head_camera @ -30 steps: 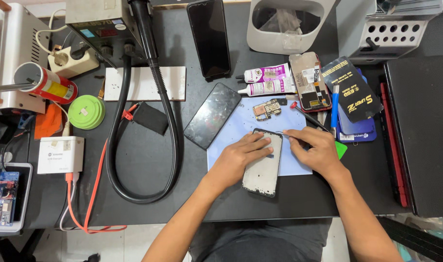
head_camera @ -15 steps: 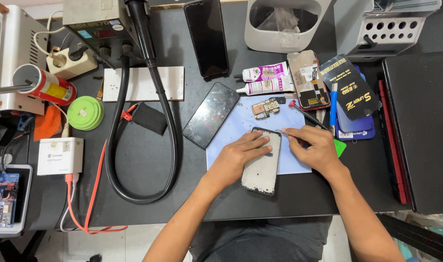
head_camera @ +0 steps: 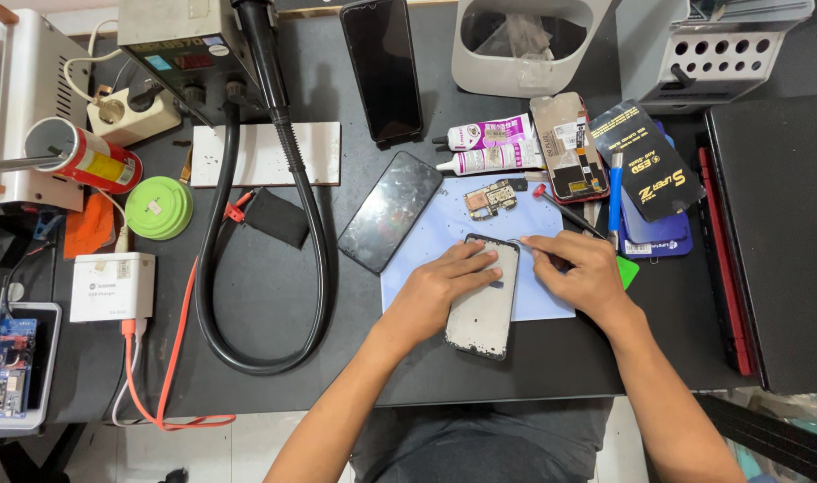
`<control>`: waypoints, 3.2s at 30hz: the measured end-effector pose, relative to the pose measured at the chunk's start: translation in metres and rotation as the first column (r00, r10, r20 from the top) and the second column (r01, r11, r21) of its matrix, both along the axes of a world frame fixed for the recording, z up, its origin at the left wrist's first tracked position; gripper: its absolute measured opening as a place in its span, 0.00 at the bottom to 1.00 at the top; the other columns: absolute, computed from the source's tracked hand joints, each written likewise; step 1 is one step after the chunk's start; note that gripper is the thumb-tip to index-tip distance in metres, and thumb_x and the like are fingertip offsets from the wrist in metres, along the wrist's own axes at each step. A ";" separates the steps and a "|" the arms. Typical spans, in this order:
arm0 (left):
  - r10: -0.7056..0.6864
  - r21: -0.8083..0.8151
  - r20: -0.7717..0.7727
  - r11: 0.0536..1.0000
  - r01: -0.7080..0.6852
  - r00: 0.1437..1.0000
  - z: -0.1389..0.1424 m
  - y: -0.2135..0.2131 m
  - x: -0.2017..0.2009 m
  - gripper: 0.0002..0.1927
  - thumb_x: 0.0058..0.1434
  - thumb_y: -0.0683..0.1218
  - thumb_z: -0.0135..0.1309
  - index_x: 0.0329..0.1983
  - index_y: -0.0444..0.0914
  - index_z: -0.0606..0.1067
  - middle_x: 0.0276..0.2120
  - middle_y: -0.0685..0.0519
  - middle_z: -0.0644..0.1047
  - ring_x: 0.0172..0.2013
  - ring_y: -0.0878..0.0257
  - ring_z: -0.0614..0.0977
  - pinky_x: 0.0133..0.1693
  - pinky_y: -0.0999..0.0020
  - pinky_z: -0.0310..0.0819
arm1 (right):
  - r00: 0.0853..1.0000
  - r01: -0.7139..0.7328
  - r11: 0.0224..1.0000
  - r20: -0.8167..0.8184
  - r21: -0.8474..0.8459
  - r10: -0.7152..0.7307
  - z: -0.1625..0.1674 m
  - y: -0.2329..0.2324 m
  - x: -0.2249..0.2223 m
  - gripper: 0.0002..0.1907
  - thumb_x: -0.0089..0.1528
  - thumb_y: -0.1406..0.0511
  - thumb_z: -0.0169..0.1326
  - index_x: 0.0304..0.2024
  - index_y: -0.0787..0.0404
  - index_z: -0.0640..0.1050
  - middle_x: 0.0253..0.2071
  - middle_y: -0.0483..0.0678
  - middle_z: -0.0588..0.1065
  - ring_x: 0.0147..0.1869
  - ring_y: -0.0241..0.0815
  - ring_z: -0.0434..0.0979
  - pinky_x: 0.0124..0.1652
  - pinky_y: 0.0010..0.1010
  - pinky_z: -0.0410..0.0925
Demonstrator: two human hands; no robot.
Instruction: The person uses a small metal tool to pry and separate the screen assembly from the smartphone frame. They carefully work around the edges to detach the display and then lift it away from the main body.
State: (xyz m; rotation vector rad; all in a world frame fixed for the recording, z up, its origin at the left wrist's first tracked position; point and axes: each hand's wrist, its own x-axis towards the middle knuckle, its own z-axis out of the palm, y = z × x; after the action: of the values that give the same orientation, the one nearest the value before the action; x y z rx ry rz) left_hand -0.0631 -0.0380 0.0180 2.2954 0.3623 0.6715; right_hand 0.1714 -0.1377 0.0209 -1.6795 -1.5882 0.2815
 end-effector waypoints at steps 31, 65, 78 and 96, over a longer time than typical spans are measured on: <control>-0.026 -0.003 -0.013 1.000 0.026 1.000 -0.006 0.002 0.000 0.23 0.58 0.35 0.51 0.58 0.38 0.78 0.61 0.48 0.76 0.67 0.47 0.72 0.69 0.53 0.64 | 0.999 0.015 0.999 -0.049 -0.044 -0.017 -0.005 0.000 0.003 0.13 0.55 0.74 0.58 0.42 0.61 0.85 0.25 0.47 0.76 0.24 0.34 0.71 0.27 0.26 0.66; -0.006 -0.016 -0.003 1.000 0.006 1.000 -0.003 0.002 -0.002 0.23 0.57 0.35 0.49 0.57 0.38 0.78 0.61 0.48 0.77 0.67 0.47 0.73 0.69 0.54 0.65 | 0.996 0.027 0.997 -0.081 -0.075 -0.033 -0.004 -0.002 0.007 0.12 0.56 0.73 0.59 0.42 0.60 0.85 0.27 0.46 0.78 0.24 0.32 0.70 0.26 0.24 0.65; -0.017 -0.012 -0.022 1.000 0.017 1.000 -0.004 0.002 -0.002 0.24 0.56 0.34 0.51 0.57 0.39 0.78 0.61 0.49 0.77 0.66 0.48 0.73 0.69 0.54 0.65 | 0.999 -0.002 0.998 -0.037 -0.068 0.000 -0.004 -0.001 0.005 0.14 0.56 0.73 0.58 0.43 0.59 0.85 0.27 0.47 0.78 0.24 0.35 0.72 0.28 0.27 0.67; -0.003 -0.018 0.001 1.000 0.003 1.000 -0.004 0.002 -0.001 0.23 0.58 0.35 0.50 0.57 0.39 0.78 0.60 0.49 0.77 0.66 0.48 0.74 0.68 0.54 0.66 | 0.989 0.006 0.993 -0.144 -0.114 -0.022 0.000 -0.001 0.007 0.12 0.58 0.72 0.60 0.44 0.60 0.85 0.30 0.45 0.79 0.25 0.30 0.71 0.28 0.22 0.66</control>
State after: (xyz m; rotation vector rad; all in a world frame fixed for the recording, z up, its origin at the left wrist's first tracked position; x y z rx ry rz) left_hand -0.0646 -0.0362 0.0141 2.2779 0.3627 0.6651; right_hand 0.1787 -0.1384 0.0209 -1.7142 -1.4760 0.4833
